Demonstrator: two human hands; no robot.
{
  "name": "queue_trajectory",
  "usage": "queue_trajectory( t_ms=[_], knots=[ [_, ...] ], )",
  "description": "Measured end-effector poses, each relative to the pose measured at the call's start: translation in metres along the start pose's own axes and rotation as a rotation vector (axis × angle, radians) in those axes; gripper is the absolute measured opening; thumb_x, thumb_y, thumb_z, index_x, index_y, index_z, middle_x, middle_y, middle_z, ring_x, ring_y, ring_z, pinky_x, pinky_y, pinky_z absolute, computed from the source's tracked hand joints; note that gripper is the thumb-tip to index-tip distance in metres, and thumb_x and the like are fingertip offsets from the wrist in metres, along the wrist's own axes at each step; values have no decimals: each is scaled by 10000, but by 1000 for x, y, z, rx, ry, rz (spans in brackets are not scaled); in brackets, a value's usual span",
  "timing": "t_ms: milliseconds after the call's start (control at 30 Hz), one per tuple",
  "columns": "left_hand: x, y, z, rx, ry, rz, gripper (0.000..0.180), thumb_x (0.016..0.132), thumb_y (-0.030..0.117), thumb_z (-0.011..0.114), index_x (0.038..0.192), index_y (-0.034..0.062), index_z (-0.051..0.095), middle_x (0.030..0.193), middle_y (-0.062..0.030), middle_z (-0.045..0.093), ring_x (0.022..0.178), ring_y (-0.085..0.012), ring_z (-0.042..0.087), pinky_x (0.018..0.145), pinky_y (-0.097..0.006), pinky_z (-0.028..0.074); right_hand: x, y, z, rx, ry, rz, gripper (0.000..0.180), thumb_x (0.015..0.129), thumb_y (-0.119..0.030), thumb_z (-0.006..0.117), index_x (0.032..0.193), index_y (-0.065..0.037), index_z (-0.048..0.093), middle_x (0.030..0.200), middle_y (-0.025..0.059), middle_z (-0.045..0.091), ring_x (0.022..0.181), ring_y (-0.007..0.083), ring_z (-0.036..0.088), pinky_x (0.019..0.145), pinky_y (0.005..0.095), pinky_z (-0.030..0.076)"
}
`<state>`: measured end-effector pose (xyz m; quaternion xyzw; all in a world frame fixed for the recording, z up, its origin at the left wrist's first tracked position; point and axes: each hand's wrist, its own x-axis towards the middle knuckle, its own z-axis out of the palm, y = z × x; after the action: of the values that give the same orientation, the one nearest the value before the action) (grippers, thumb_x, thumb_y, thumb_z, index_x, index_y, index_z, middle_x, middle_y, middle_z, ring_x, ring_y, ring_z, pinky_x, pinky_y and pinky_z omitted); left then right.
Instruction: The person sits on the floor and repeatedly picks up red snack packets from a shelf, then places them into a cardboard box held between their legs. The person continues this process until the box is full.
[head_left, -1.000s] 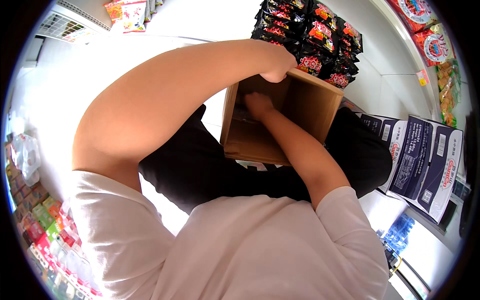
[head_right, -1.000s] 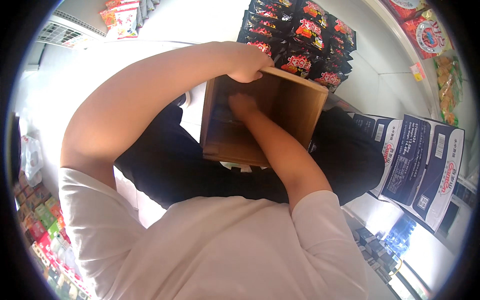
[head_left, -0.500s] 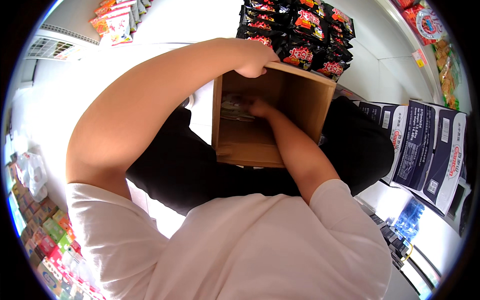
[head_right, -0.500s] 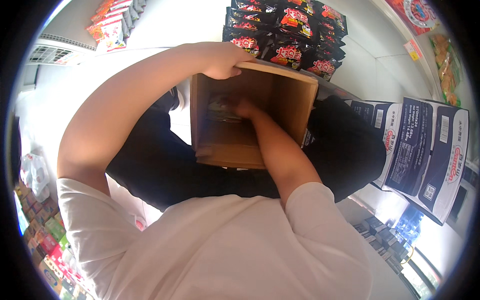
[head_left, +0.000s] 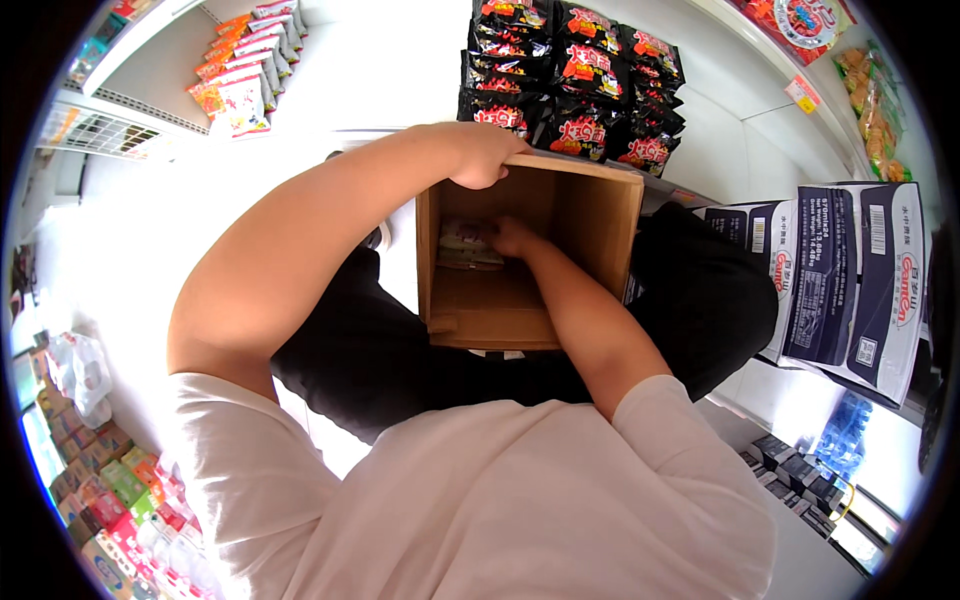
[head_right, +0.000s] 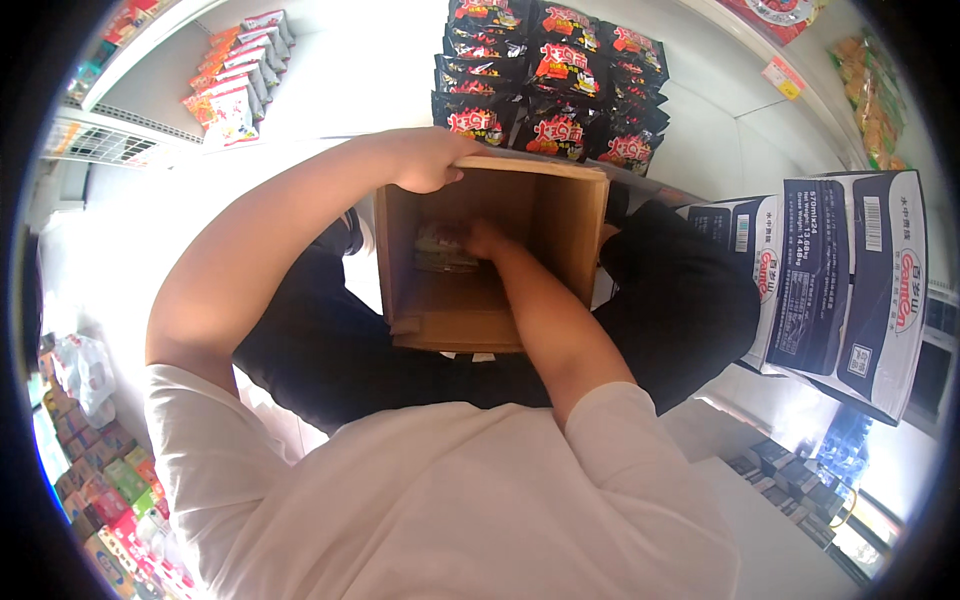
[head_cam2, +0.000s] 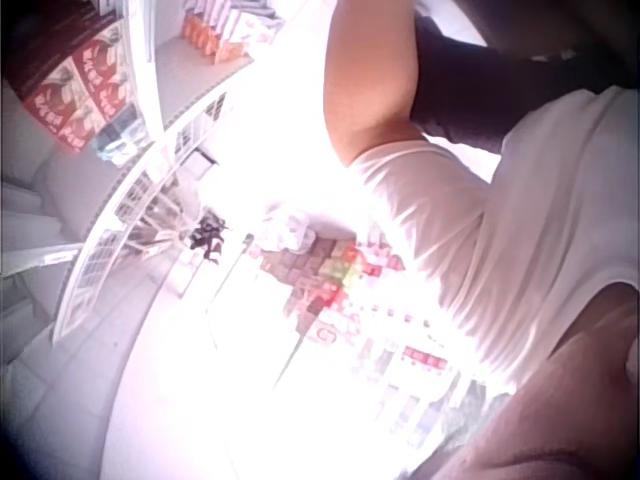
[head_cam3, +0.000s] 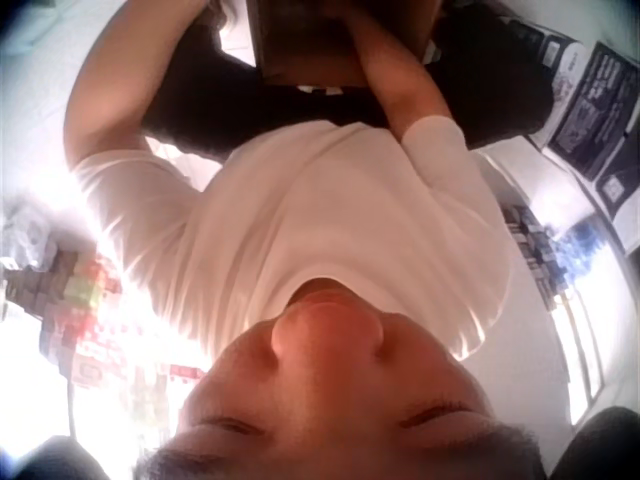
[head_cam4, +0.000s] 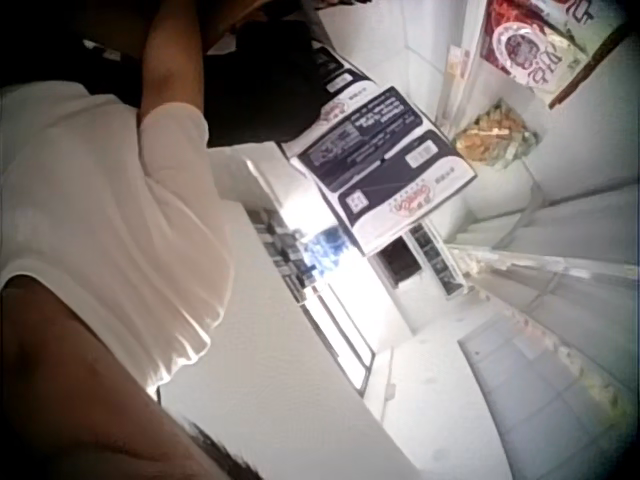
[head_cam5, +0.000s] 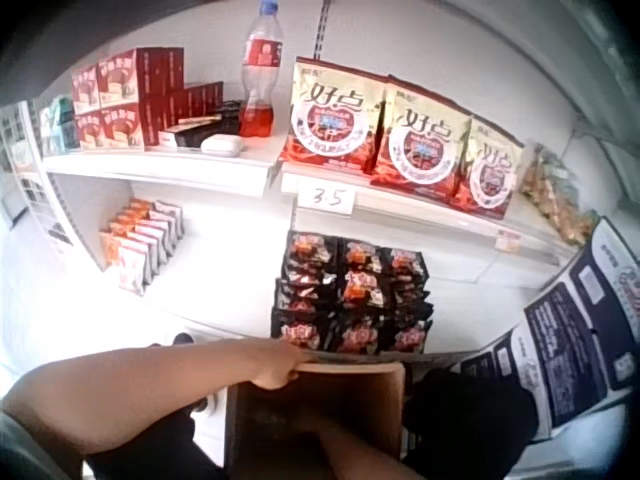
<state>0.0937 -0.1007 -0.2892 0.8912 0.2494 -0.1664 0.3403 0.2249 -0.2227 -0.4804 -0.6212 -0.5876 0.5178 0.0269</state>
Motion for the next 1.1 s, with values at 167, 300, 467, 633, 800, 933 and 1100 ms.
queue_trajectory(
  t_ms=[167,300,467,633,800,933,1100],
  knots=[
    [7,2,4,35,8,-4,505,956,133,566,1452,133,473,1282,-202,612,1209,-387,577,1016,-465,463,3,-31,-26,-807,-198,-247,329,851,-225,624,1084,-17,726,1102,216,712,1059,361,678,925,456,522],
    [2,18,-5,25,15,-22,490,954,157,569,1439,150,498,1250,-196,635,1184,-382,595,994,-464,476,-37,-86,-55,-1109,-217,-304,325,875,-264,621,1026,-2,743,1072,186,727,1029,351,688,913,462,527],
    [8,12,-2,-107,71,9,464,944,216,599,1401,152,546,1218,-199,657,1139,-387,619,970,-457,487,-90,-140,-121,-963,-430,-174,411,947,-410,586,951,-34,752,936,113,740,893,276,700,823,425,537],
    [-6,21,-7,-41,118,54,457,944,243,612,1374,99,560,1227,-210,653,1152,-389,612,983,-449,484,-187,-215,-231,-812,-489,-269,383,963,-377,581,859,-25,694,779,126,679,727,265,643,674,405,504],
    [-10,33,-8,-24,110,18,474,933,282,632,1344,54,575,1203,-216,662,1155,-388,614,978,-445,494,-219,-247,-334,-686,816,-769,89,926,-120,623,960,-38,632,855,64,676,760,153,630,661,339,509],
    [-7,35,-11,27,77,18,498,924,307,642,1347,52,576,1187,-215,669,1157,-387,616,968,-447,501,-223,-260,-400,-1173,1375,-822,130,871,-83,682,954,11,647,827,123,683,722,236,659,670,358,530],
    [-9,37,-8,50,119,16,528,917,332,649,1358,53,567,1217,-204,664,1173,-374,614,987,-441,498,-222,-265,-430,-885,1232,-645,176,805,-83,714,959,-3,684,823,167,708,719,286,692,679,395,554]
  ],
)
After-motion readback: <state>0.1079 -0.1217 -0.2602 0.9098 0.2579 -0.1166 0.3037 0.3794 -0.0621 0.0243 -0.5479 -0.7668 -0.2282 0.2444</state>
